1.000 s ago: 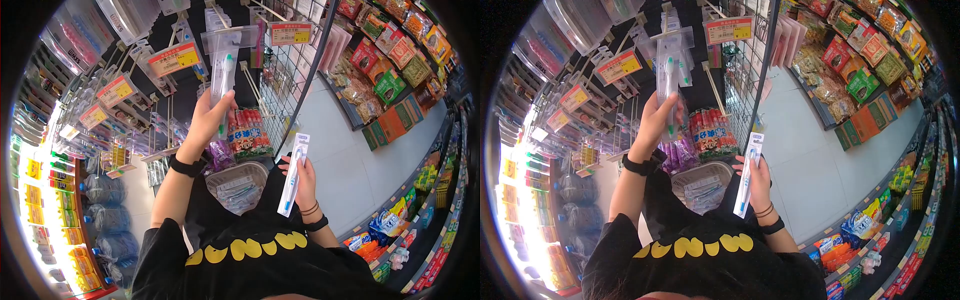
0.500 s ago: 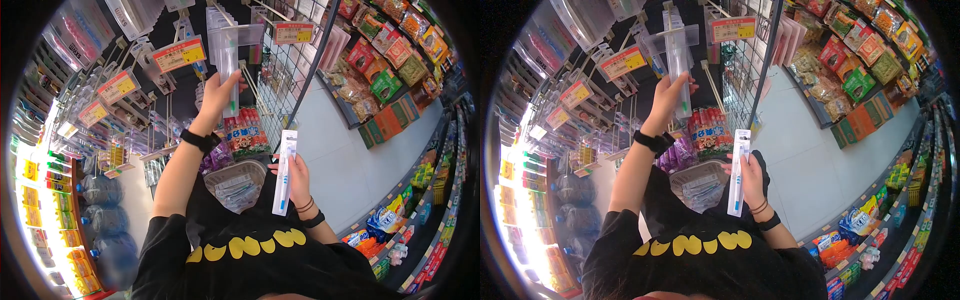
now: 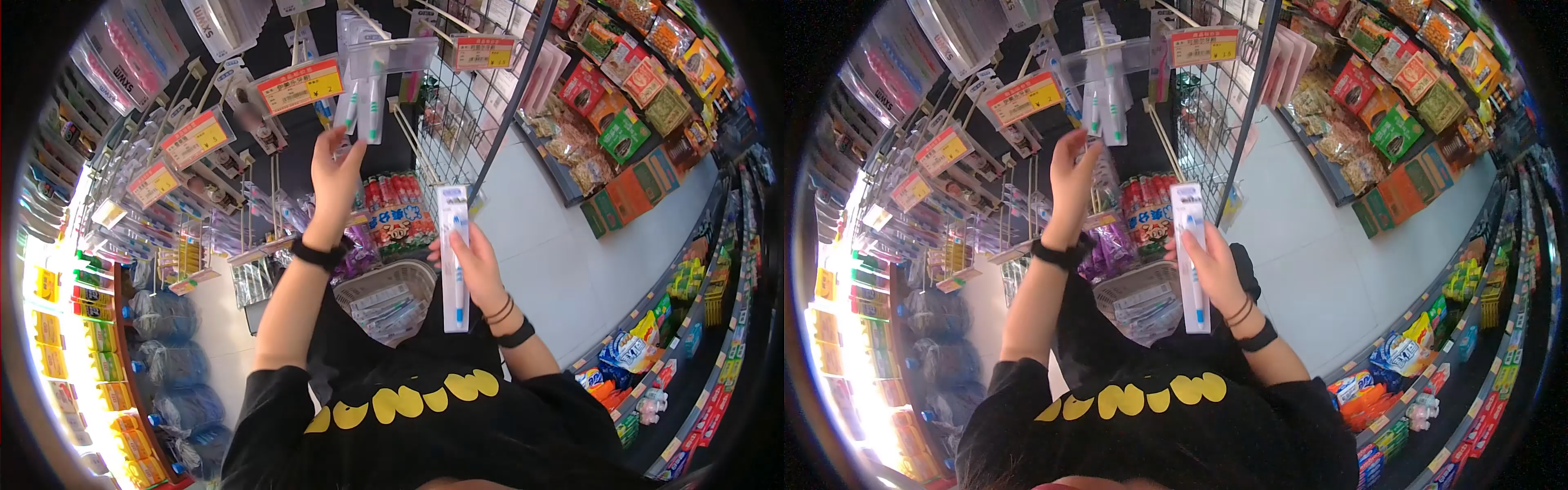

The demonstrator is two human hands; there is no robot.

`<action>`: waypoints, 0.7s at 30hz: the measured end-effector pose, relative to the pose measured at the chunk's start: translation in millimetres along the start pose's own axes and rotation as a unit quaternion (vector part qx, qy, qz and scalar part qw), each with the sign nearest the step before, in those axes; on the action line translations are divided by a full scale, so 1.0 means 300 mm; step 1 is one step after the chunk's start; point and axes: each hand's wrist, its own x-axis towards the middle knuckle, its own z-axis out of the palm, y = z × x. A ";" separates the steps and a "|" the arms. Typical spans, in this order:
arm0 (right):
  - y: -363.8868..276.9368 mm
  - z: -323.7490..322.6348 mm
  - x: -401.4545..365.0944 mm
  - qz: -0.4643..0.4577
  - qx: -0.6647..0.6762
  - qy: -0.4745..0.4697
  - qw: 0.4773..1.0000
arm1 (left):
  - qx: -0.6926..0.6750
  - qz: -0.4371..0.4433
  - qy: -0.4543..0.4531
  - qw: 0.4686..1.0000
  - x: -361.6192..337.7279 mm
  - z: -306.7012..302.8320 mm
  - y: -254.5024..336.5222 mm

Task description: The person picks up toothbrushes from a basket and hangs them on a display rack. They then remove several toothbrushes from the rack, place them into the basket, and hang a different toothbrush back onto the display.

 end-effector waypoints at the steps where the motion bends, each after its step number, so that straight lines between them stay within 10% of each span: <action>1: -0.021 0.010 0.034 0.000 0.001 0.000 1.000 | -0.061 -0.022 -0.013 0.998 -0.055 -0.029 0.011; 7: -0.153 0.124 0.255 -0.047 0.006 -0.094 0.994 | -0.168 -0.272 -0.129 0.939 -0.440 -0.238 0.113; 21: -0.209 0.230 0.438 -0.252 -0.051 -0.159 0.953 | -0.136 -0.349 0.074 0.924 -0.729 -0.603 0.091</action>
